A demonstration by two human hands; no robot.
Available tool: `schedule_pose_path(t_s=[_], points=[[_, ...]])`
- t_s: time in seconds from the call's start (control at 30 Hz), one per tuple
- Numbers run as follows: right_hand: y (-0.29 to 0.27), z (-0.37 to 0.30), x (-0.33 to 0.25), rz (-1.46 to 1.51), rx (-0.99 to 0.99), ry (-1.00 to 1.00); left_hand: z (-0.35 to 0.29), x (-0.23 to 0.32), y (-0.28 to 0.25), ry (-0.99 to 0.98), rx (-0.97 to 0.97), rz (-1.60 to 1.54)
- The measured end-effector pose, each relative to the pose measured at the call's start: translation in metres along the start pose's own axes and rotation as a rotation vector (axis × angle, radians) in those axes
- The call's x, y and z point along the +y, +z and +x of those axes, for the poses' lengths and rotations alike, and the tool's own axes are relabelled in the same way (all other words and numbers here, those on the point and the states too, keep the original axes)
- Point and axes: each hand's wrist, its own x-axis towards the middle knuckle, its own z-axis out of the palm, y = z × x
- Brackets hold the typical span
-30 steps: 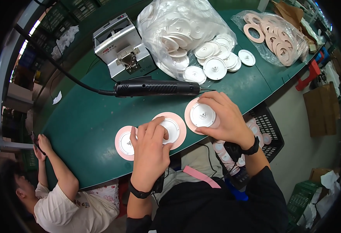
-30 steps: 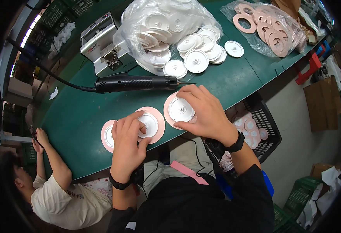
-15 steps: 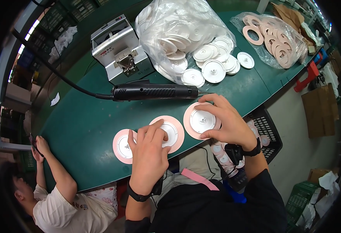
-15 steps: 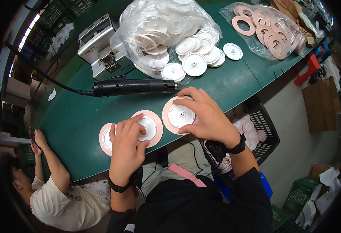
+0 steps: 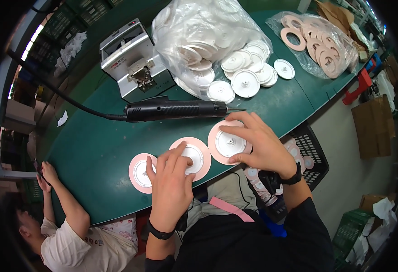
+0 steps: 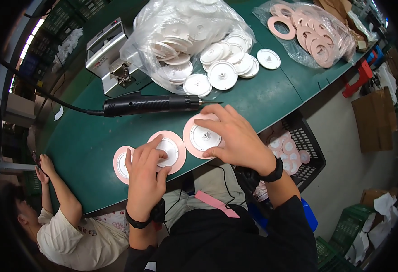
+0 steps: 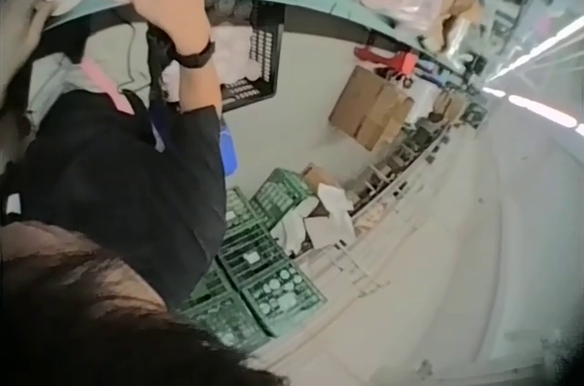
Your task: The person places pink rings on the table, fits white plastic discs into them, and uses an electric screwdriver to drive screws into the assemblies. The completed units are then placed into a basket.
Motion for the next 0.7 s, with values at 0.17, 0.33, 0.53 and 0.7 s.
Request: schedule_pose_path(t_s=[0.17, 0.33, 0.53, 0.7], points=[[0.009, 0.005, -0.011, -0.107, 0.012, -0.028, -0.018, -0.008, 0.010, -0.053, 0.158, 0.090], [0.012, 0.008, -0.027, -0.135, -0.004, -0.127, -0.039, -0.026, 0.006, -0.120, 0.168, 0.096], [-0.035, 0.041, -0.061, 0.012, -0.077, -0.158, -0.059, -0.053, 0.000, -0.153, 0.186, 0.059], [-0.028, 0.116, -0.079, -0.012, -0.098, -0.426, -0.056, -0.039, 0.014, -0.010, 0.235, 0.046]])
